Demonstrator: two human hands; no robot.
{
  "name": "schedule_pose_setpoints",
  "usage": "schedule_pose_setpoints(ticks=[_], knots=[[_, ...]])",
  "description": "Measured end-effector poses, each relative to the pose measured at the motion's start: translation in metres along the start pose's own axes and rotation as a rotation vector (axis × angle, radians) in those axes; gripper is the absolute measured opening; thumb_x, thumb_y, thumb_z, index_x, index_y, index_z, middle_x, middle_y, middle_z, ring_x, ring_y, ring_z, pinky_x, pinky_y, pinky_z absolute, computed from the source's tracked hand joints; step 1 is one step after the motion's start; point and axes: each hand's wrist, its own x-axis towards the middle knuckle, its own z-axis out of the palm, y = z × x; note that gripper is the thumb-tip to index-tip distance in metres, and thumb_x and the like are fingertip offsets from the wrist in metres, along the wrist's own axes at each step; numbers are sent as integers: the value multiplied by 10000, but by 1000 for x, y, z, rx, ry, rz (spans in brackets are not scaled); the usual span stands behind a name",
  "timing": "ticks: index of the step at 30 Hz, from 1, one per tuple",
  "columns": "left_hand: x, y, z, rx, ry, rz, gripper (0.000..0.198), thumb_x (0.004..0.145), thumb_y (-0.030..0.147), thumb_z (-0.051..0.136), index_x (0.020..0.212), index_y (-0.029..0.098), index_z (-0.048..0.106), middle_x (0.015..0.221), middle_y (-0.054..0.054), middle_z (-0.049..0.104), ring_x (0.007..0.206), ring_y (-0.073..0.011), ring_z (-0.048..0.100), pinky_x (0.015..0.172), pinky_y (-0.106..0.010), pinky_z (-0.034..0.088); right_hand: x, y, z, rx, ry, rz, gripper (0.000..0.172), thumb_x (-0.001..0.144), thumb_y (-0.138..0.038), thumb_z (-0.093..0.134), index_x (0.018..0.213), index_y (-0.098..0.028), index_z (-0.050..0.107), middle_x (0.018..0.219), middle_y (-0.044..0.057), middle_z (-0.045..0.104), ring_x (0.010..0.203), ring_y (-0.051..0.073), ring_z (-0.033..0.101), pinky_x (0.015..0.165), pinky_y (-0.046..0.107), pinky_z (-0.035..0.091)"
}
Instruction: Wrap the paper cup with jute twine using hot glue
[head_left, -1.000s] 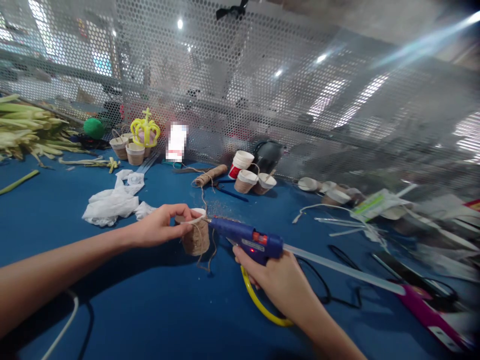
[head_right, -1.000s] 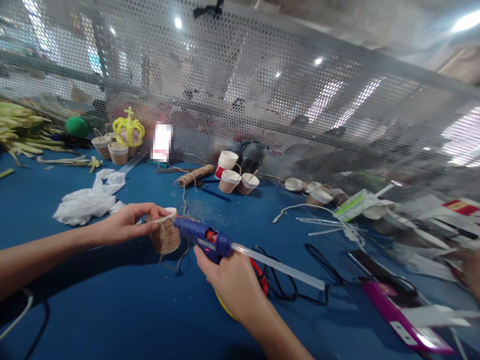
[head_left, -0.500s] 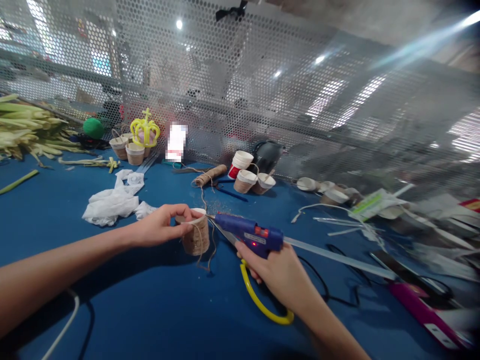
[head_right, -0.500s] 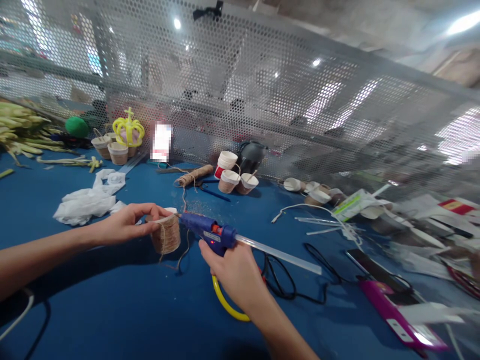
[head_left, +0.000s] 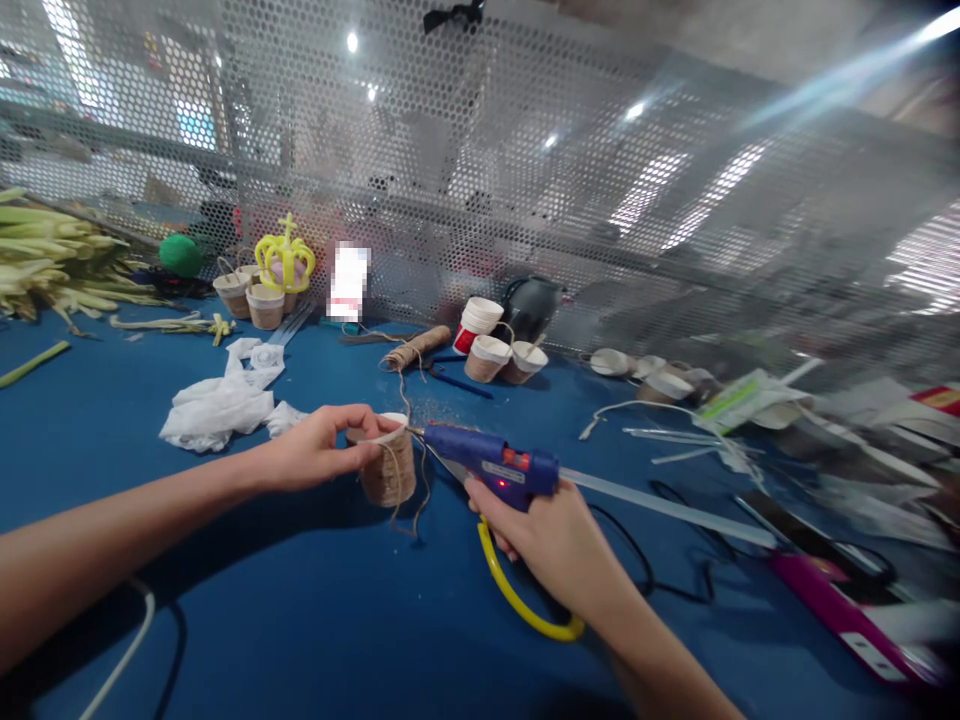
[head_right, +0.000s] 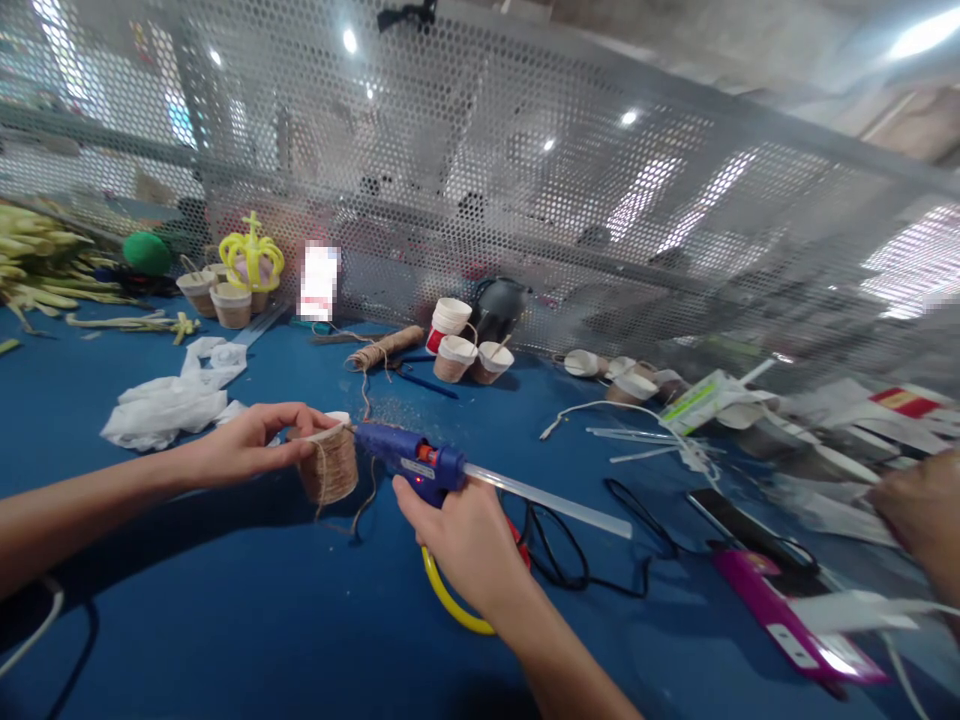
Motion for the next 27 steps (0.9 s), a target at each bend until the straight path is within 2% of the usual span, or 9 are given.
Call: schedule_pose_setpoints(ticks=[11, 17, 20, 23, 27], knots=[[0, 0, 0, 25, -7, 27, 166, 834, 242, 442, 692, 157, 431, 1006, -120, 623, 1137, -209, 473, 883, -367, 399, 2, 2, 1, 11, -23, 3, 241, 733, -308, 525, 529, -178, 523, 371, -40, 466, 317, 96, 439, 372, 230, 399], [0, 4, 1, 42, -15, 39, 158, 830, 216, 445, 687, 148, 442, 1122, -126, 573, 1063, -190, 510, 875, -354, 398, 10, 4, -10, 166, -27, 122, 252, 727, -356, 553, 573, -158, 550, 373, -48, 442, 370, 96, 443, 420, 227, 398], [0, 4, 1, 57, -11, 56, 147, 824, 208, 445, 690, 146, 447, 1096, -118, 576, 1034, -183, 518, 863, -338, 395, 23, 17, -19, 330, -6, 111, 233, 704, -364, 586, 627, -144, 574, 460, -32, 498, 448, 95, 469, 463, 222, 392], [0, 4, 1, 64, -9, 55, 142, 815, 212, 448, 691, 143, 449, 1075, -116, 577, 993, -184, 533, 841, -330, 403, 41, 39, -26, 338, 118, 228, 229, 669, -355, 633, 692, -132, 586, 643, 16, 593, 548, 96, 521, 522, 217, 417], [0, 7, 1, 105, 13, 40, 153, 802, 216, 454, 667, 145, 440, 1038, -103, 588, 967, -188, 536, 824, -325, 404, 59, 63, -26, 289, 164, 308, 256, 741, -347, 554, 598, -136, 537, 486, -26, 479, 420, 70, 433, 429, 207, 375]])
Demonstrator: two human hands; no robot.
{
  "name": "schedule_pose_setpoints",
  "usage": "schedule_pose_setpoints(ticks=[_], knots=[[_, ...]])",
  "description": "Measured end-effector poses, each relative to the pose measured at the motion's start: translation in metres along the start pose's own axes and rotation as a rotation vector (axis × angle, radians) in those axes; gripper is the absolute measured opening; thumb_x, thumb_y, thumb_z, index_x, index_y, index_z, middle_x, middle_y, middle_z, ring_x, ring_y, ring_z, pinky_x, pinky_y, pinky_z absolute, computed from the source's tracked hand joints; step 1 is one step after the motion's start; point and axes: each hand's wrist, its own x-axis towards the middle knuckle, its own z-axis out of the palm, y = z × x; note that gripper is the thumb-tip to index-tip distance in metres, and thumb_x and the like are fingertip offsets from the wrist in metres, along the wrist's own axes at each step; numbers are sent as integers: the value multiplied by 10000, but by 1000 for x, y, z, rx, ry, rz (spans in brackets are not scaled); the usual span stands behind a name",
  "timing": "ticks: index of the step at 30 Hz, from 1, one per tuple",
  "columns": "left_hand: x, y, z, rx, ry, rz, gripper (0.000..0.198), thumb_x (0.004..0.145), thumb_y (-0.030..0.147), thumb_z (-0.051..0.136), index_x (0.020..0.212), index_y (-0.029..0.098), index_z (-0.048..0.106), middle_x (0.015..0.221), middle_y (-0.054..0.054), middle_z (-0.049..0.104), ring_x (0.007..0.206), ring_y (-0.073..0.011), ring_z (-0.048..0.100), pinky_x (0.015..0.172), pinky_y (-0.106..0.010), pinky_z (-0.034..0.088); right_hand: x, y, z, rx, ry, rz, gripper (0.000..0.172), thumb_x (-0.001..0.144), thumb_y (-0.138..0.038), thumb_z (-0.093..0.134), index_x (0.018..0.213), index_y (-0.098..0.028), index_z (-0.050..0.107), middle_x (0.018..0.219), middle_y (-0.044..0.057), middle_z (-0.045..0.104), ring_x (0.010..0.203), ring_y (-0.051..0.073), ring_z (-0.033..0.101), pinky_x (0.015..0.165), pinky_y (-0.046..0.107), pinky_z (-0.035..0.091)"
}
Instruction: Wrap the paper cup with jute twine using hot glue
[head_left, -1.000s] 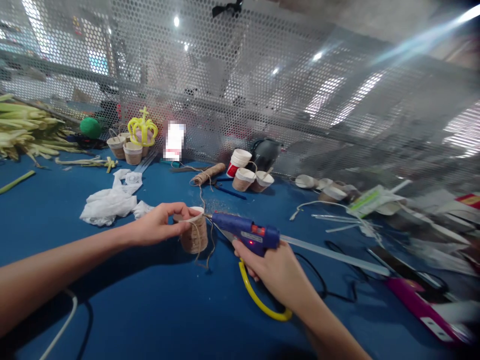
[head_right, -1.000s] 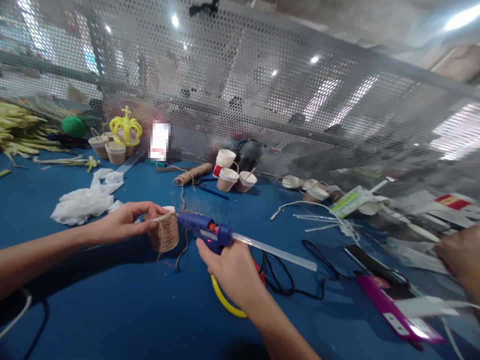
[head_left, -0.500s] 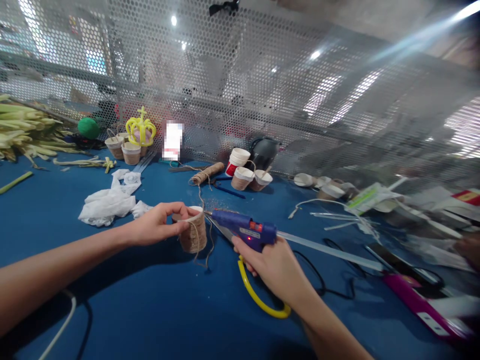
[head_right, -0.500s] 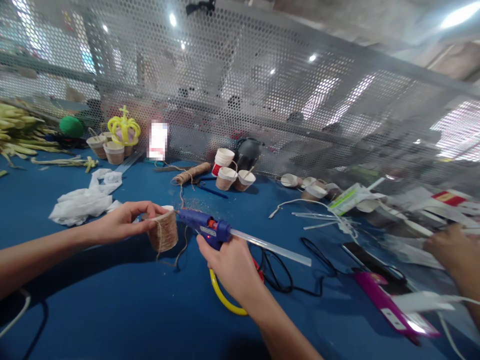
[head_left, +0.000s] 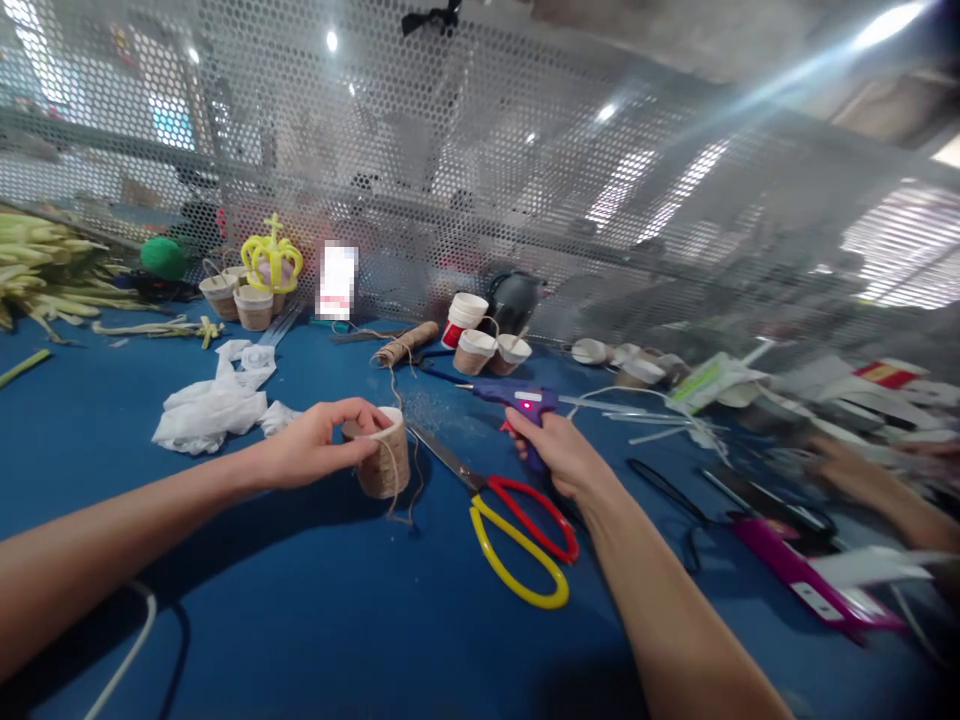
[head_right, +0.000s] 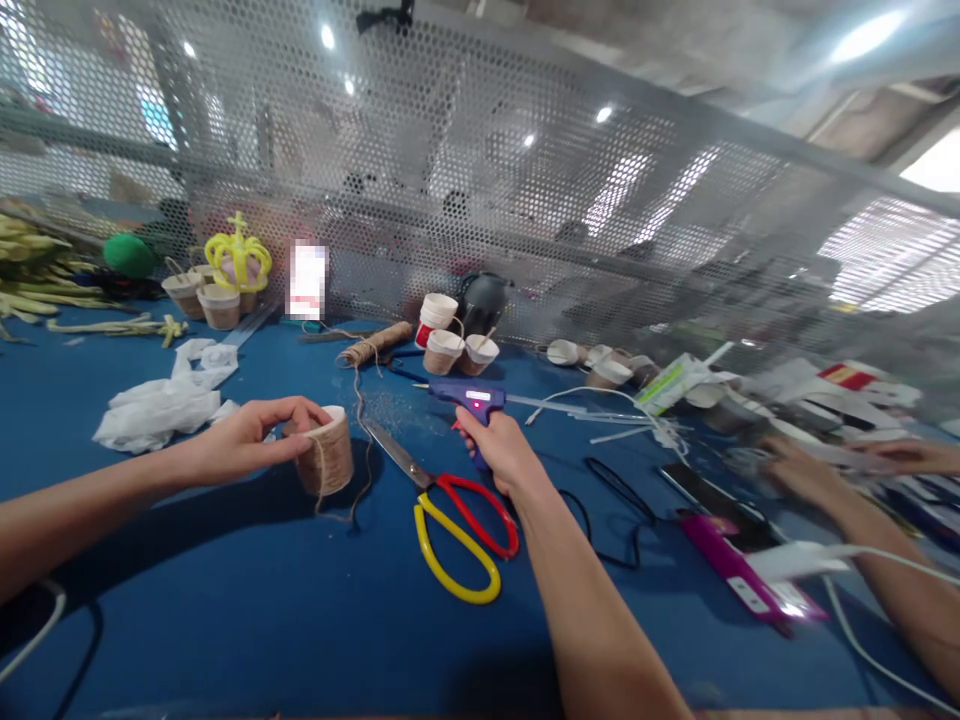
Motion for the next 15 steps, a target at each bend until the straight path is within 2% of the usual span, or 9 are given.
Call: schedule_pose_setpoints(ticks=[3, 8, 12, 15], knots=[[0, 2, -1, 12, -7, 5, 154, 800, 223, 451, 666, 148, 438, 1024, -97, 591, 957, -186, 537, 821, -329, 405, 6, 7, 4, -43, -4, 29, 290, 740, -366, 550, 550, -152, 506, 443, -28, 457, 381, 78, 428, 402, 220, 379], [1, 5, -5, 13, 1, 3, 148, 787, 225, 463, 663, 147, 443, 1016, -97, 596, 951, -188, 541, 820, -342, 415, 14, 16, 7, -206, 31, 20, 309, 731, -404, 551, 529, -177, 495, 452, 9, 509, 428, 129, 506, 458, 269, 432], [1, 7, -7, 17, 14, 5, 160, 784, 234, 468, 652, 147, 442, 993, -93, 600, 945, -194, 542, 802, -335, 423, 27, 26, 3, -433, 111, -14, 370, 704, -408, 573, 422, -212, 437, 445, 45, 516, 610, 234, 589, 585, 333, 433], [1, 8, -9, 42, 5, -6, 168, 786, 242, 465, 650, 147, 441, 966, -93, 605, 933, -194, 539, 797, -330, 420, 28, 25, 2, -566, 166, -37, 385, 712, -402, 564, 404, -216, 425, 530, 107, 562, 760, 306, 593, 674, 388, 413]])
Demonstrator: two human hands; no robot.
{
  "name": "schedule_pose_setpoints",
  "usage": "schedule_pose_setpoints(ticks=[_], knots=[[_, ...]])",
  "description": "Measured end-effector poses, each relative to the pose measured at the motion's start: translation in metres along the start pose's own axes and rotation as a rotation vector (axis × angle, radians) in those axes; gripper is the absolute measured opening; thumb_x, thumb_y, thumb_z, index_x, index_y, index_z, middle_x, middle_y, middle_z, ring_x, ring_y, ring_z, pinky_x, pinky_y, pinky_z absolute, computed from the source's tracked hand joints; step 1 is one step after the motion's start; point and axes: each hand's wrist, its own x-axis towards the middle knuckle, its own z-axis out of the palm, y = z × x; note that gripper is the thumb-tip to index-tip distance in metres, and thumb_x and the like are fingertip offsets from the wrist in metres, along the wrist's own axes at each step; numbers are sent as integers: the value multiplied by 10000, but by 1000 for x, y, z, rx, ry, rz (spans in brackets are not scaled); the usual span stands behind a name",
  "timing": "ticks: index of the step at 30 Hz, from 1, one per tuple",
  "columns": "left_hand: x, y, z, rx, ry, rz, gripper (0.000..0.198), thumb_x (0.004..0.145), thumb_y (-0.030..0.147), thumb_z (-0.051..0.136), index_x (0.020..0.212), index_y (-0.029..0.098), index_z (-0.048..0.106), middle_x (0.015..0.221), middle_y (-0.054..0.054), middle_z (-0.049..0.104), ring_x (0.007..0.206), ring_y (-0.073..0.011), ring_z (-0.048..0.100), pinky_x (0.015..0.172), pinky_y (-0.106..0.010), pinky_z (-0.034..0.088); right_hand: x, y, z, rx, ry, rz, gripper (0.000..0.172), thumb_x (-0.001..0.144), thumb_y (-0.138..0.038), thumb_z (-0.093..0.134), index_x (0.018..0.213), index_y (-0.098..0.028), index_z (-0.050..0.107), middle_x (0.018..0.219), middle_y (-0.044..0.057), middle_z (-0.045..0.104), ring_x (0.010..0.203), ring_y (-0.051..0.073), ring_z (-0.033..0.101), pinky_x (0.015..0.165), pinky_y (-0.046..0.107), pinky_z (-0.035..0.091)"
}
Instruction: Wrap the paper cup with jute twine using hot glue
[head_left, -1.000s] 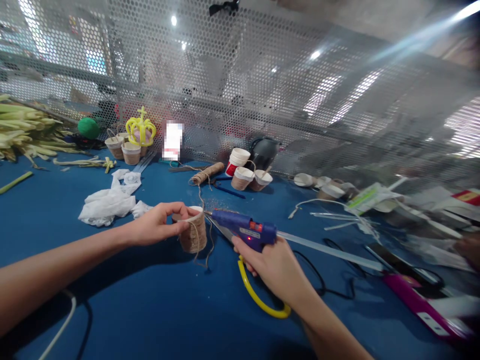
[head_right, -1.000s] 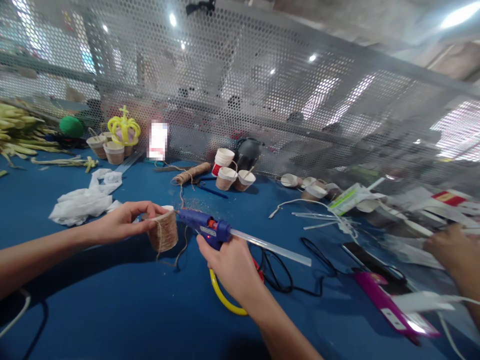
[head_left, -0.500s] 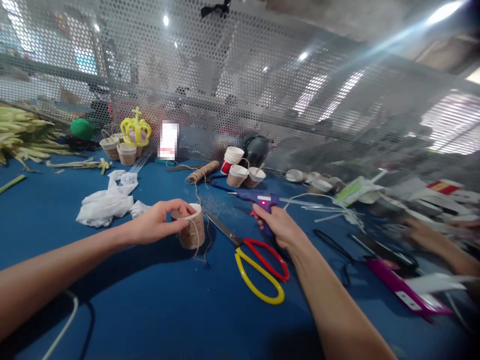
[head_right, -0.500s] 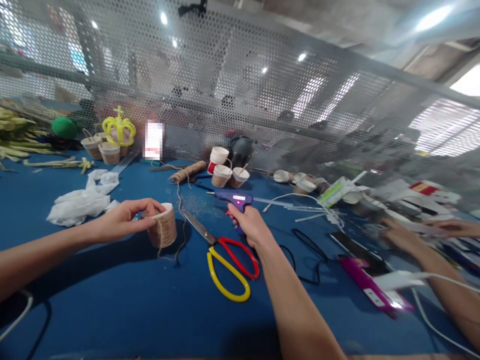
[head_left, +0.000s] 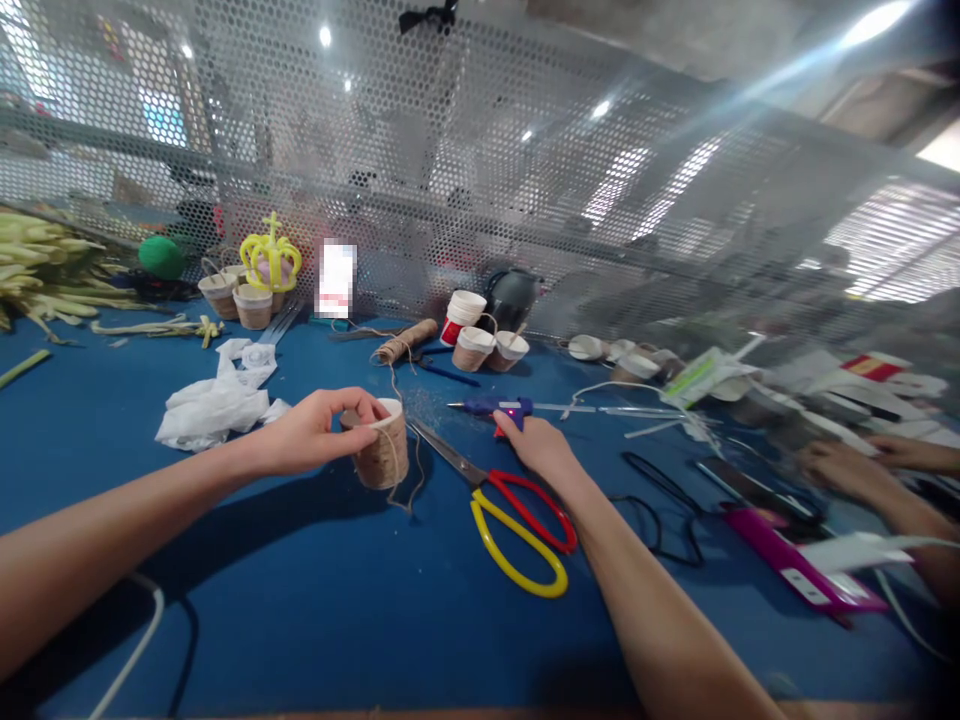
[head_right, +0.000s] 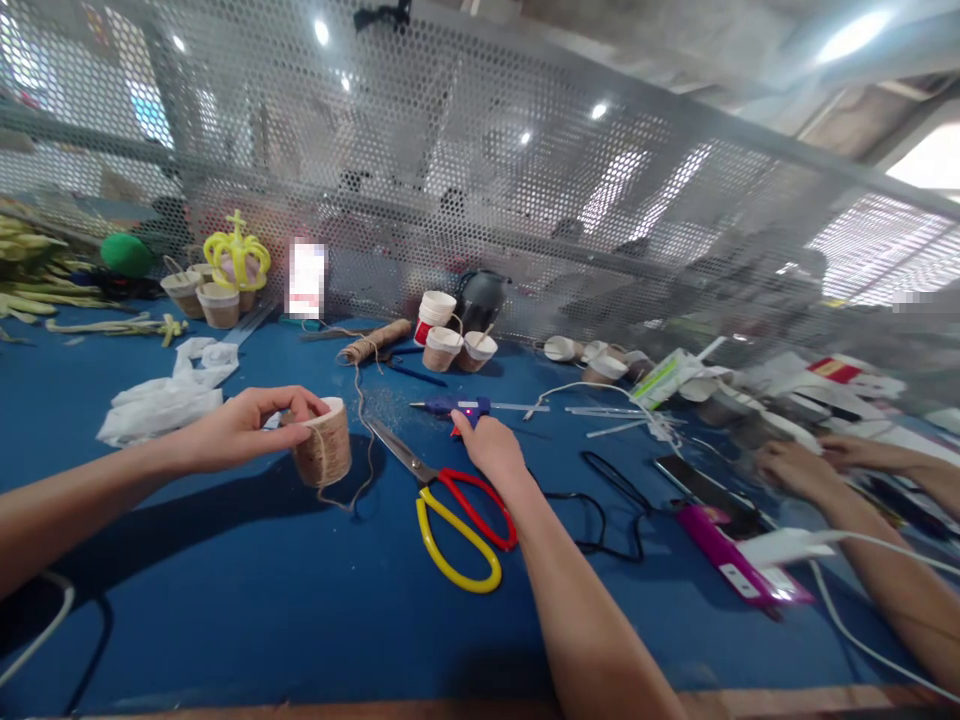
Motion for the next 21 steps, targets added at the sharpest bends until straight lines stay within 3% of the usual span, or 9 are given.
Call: schedule_pose_setpoints(ticks=[4, 6, 7, 9, 10, 12, 16, 21], knots=[[0, 2, 0, 9, -12, -32, 162, 776, 240, 473, 649, 145, 440, 972, -99, 608, 931, -203, 541, 808, -345, 416, -25, -23, -11, -86, 102, -85, 271, 740, -368, 540, 586, -145, 560, 846, 206, 586, 938, 349, 522, 745, 443, 378], [0, 3, 0, -3, -17, -30, 164, 772, 241, 476, 643, 145, 441, 959, -94, 612, 947, -208, 540, 816, -346, 416, -49, -43, -17, -62, 85, -195, 256, 746, -398, 538, 715, -152, 601, 902, 141, 589, 908, 267, 537, 743, 365, 398], [0, 3, 1, -8, -19, -29, 166, 770, 242, 477, 640, 146, 441, 939, -90, 615, 952, -209, 539, 816, -343, 419, -63, -54, -19, -19, 26, -276, 262, 747, -426, 532, 751, -175, 607, 841, 82, 604, 797, 203, 560, 691, 311, 417], [-1, 3, 1, -2, -17, -44, 163, 767, 247, 481, 646, 145, 445, 893, -76, 620, 934, -206, 545, 801, -332, 429, -90, -74, -19, 159, -255, -467, 301, 742, -463, 530, 821, -181, 602, 719, 33, 601, 633, 153, 540, 556, 265, 410], [-1, 3, 2, 10, -11, -60, 158, 764, 250, 483, 651, 144, 448, 875, -69, 621, 914, -202, 550, 787, -324, 436, -102, -82, -18, 200, -312, -509, 343, 697, -491, 574, 829, -175, 592, 684, 22, 589, 598, 146, 525, 514, 254, 397], [-2, 3, 4, 44, 3, -89, 141, 754, 252, 490, 669, 143, 460, 862, -56, 622, 876, -193, 559, 763, -307, 444, -118, -93, -12, 213, -280, -569, 356, 620, -467, 660, 807, -177, 572, 700, 15, 592, 615, 146, 524, 526, 252, 396], [-4, 5, 8, 120, 2, -98, 111, 743, 241, 487, 693, 142, 495, 835, -47, 625, 816, -177, 566, 718, -275, 445, -123, -95, -1, 326, -282, -566, 60, 768, -237, 531, 761, -180, 547, 717, 8, 612, 640, 127, 549, 583, 241, 420], [-5, 7, 11, 159, -46, -60, 93, 752, 208, 473, 696, 140, 505, 788, -41, 625, 741, -148, 562, 666, -244, 442, -115, -88, -2, 448, -292, -538, 116, 823, -240, 462, 788, -170, 548, 665, 1, 592, 603, 114, 536, 579, 227, 421]])
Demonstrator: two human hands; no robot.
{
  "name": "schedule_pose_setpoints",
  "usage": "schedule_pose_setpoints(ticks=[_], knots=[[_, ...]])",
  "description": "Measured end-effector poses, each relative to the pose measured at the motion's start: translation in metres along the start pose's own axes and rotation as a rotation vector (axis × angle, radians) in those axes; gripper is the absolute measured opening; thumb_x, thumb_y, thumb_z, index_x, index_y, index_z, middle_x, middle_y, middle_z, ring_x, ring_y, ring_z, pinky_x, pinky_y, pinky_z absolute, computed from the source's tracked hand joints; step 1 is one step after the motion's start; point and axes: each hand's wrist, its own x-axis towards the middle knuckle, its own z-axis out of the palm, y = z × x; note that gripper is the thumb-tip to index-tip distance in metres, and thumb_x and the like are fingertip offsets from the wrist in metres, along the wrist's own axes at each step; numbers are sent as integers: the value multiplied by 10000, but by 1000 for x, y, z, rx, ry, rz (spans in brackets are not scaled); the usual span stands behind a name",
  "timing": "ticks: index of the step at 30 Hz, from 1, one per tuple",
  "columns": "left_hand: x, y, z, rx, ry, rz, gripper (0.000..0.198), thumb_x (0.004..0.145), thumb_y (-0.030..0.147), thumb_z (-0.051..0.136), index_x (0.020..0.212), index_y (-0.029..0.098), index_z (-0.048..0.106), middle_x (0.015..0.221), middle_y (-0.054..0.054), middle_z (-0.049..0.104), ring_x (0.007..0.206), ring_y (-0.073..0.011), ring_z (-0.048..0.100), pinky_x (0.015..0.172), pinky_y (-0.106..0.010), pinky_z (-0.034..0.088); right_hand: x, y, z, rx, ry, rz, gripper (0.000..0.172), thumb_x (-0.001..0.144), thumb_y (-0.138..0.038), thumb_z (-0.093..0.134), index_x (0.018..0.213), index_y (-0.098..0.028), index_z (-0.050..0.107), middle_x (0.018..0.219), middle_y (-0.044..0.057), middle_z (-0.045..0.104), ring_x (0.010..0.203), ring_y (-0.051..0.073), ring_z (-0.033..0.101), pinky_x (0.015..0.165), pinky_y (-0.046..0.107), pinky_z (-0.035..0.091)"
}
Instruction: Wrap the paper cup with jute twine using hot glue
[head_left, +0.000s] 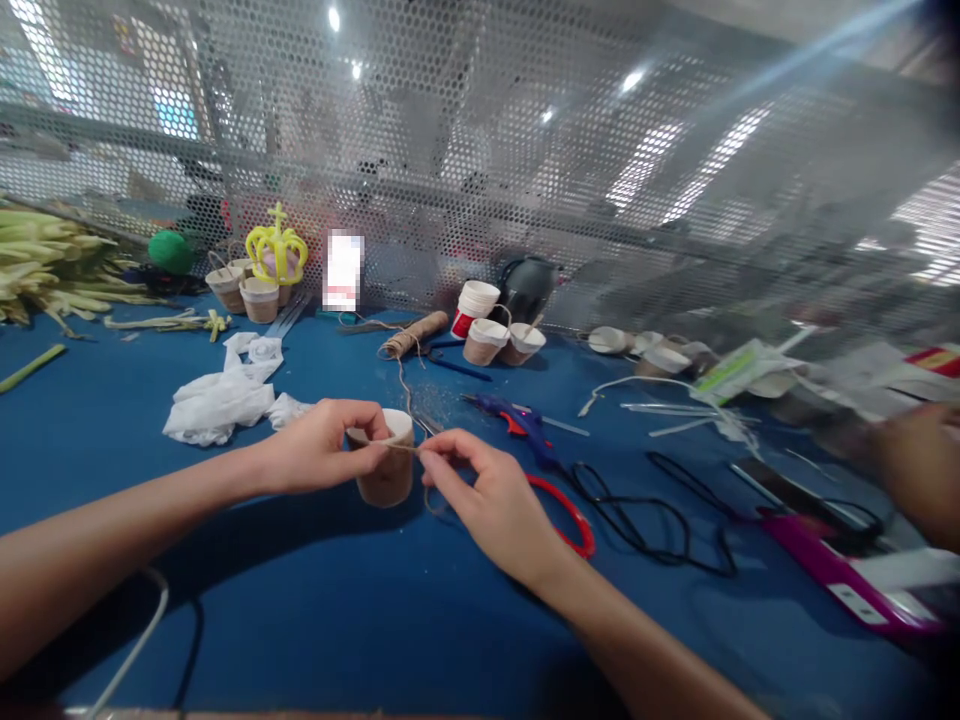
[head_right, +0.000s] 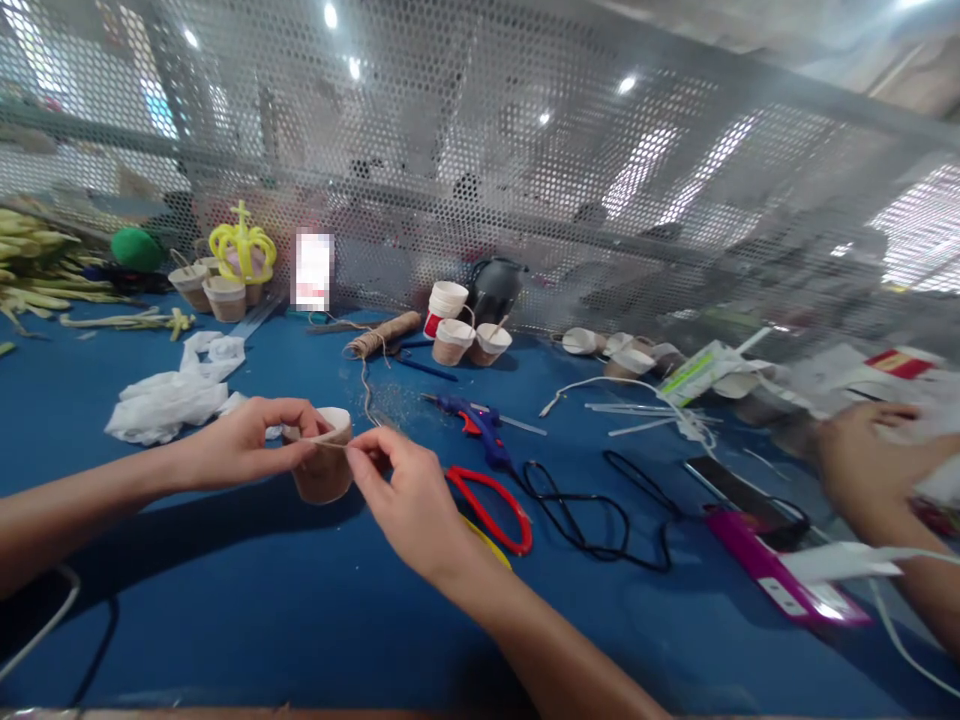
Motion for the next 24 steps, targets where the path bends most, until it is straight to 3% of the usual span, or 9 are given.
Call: schedule_pose_setpoints(ticks=[9, 24], knots=[[-1, 0, 2, -90, -105, 64, 117, 788, 221, 480, 749, 125, 534, 794, -49, 627, 722, -129, 563, 670, -227, 454, -2, 2, -6, 62, 46, 32, 185, 825, -301, 462, 702, -167, 492, 562, -45, 412, 509, 82, 376, 467, 199, 328], [-2, -3, -1, -293, -204, 10, 196, 816, 302, 487, 801, 109, 514, 924, -84, 611, 744, -133, 558, 684, -252, 458, -4, 8, -11, 100, 12, 29, 190, 804, -313, 491, 680, -170, 481, 568, -42, 397, 525, 87, 358, 466, 213, 309]])
